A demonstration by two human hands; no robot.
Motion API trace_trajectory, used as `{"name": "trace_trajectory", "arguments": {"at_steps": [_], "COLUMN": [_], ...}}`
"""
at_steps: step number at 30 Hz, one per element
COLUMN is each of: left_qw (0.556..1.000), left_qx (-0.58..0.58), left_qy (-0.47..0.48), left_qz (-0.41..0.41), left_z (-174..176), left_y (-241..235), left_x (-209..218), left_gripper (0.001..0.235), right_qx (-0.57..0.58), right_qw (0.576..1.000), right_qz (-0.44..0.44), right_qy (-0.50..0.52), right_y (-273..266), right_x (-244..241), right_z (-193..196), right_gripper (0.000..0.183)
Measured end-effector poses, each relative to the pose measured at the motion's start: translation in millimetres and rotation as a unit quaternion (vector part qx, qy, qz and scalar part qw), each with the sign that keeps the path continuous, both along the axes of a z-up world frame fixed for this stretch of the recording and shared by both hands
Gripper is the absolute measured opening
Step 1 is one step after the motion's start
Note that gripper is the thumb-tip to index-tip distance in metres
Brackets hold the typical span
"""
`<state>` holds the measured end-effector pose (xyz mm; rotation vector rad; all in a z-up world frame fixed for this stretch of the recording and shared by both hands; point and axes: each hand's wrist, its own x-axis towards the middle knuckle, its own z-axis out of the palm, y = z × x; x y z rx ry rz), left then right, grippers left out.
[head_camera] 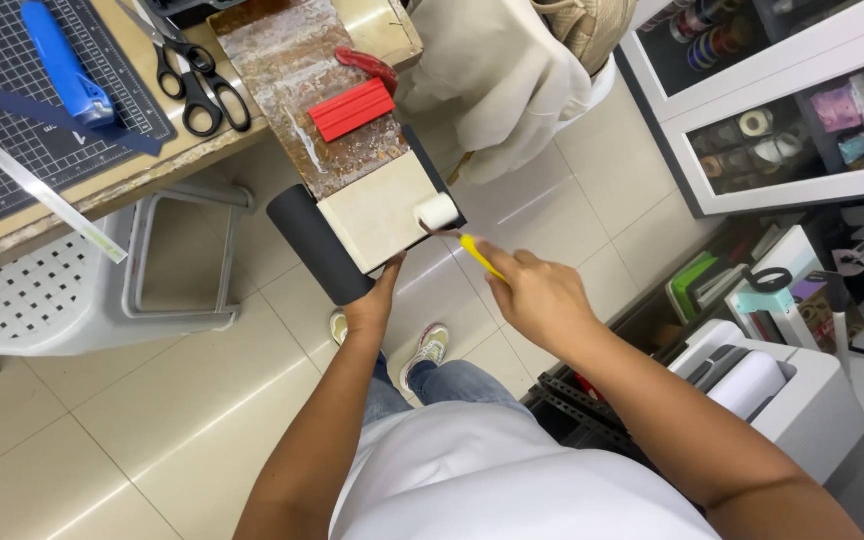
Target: Assembling a book cover by gluing and wrapping material around a board
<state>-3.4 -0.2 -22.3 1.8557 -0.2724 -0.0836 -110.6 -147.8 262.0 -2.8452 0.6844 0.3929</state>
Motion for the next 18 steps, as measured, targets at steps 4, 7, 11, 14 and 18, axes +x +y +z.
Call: {"name": "trace_trajectory", "arguments": {"at_steps": [4,7,11,14,18], "left_qw": [1.000,1.000,1.000,1.000,0.999], "left_qx": [-0.002,0.000,-0.009,0.003,0.027], "left_qy": [0.004,-0.016,-0.009,-0.024,-0.039], "left_qz": [-0.008,0.003,-0.001,0.015,-0.002], "left_z": [-2.0,-5.6,-61.2,-123.4,-49.9], "left_y": [-2.2,-8.3,-19.0,-31.5,-8.6], "left_x": [0.1,3.0,-6.1,-13.9,-6.9], "left_gripper": [0.080,0.082,0.080,0.081,0.086], "right_qx": [-0.012,-0.046,-0.027,-0.030,-0.045], "right_qw": [1.000,0.997,0.997,0.999,0.995], "right_qz": [0.004,0.019,0.021,0.033,0.031], "right_qy": [0.004,-0.062,-0.062,-0.023,-0.084], "right_y": [-5.2,-16.8,-8.0,-5.5,-21.5], "right_x": [7.7,36.2,23.3,10.5,42.2], "right_z": [-13.5,-38.3,-21.6,-7.6,-44.2], "right_gripper": [0.039,0.039,0.037,0.037,0.041]}}
